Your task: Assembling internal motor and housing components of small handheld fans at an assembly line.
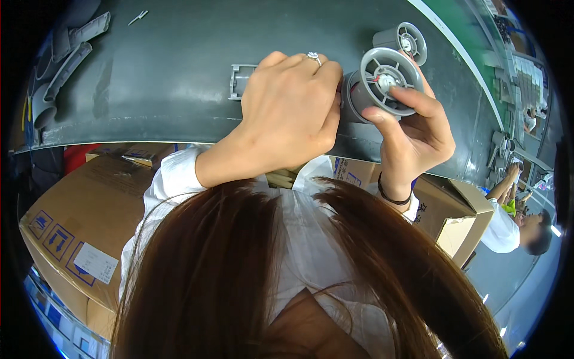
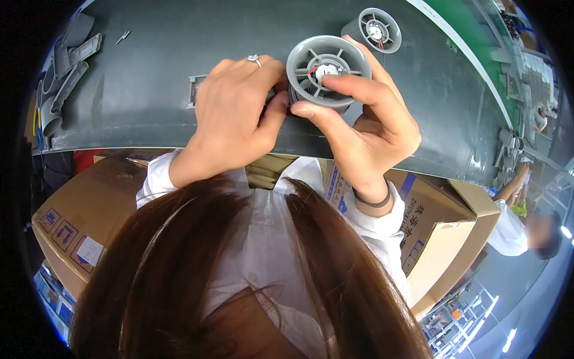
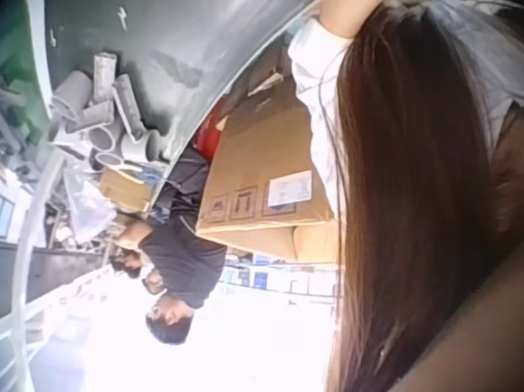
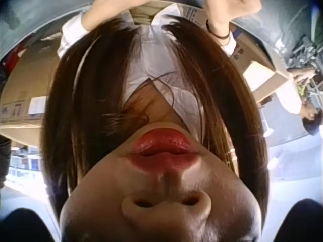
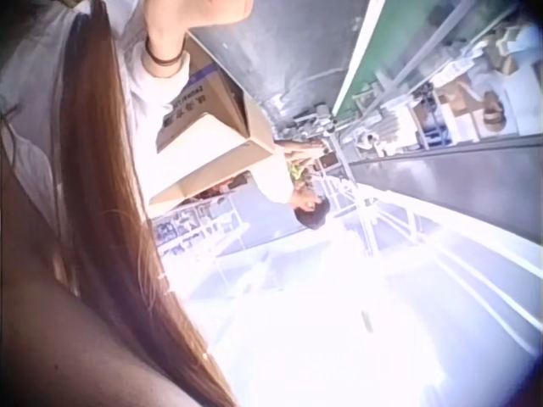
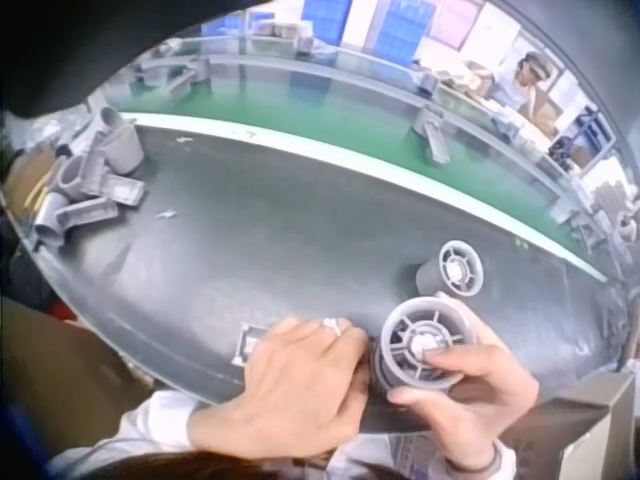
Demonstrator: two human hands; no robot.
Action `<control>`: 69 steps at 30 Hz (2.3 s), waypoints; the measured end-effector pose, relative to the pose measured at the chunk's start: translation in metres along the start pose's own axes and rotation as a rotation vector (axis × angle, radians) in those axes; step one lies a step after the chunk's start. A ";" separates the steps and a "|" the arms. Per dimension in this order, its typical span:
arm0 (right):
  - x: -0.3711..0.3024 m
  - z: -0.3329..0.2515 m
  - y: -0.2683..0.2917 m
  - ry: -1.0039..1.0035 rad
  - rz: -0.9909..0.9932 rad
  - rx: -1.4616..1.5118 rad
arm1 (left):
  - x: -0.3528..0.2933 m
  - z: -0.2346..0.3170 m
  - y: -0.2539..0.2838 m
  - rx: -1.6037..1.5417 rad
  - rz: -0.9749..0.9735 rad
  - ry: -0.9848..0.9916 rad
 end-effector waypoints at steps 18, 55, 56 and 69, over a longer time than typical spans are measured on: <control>-0.017 0.002 0.005 0.009 -0.025 0.078 | -0.004 -0.008 0.000 0.011 0.018 -0.007; -0.012 -0.002 -0.012 0.122 0.016 -0.217 | -0.011 0.002 0.013 0.090 -0.093 -0.239; -0.014 0.002 -0.011 0.113 0.045 -0.159 | -0.011 0.001 0.015 0.091 -0.091 -0.230; -0.005 -0.016 -0.023 0.266 -0.186 -0.407 | -0.019 -0.002 0.018 0.282 0.002 -0.164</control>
Point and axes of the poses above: each hand's wrist, its own x-axis towards the middle knuckle, its own y-axis out of the back of the hand, z = x × y, the point moved 8 cm from there along x, towards the middle knuckle, and after that the axes turned 2 degrees about z, right-handed, at the moved point
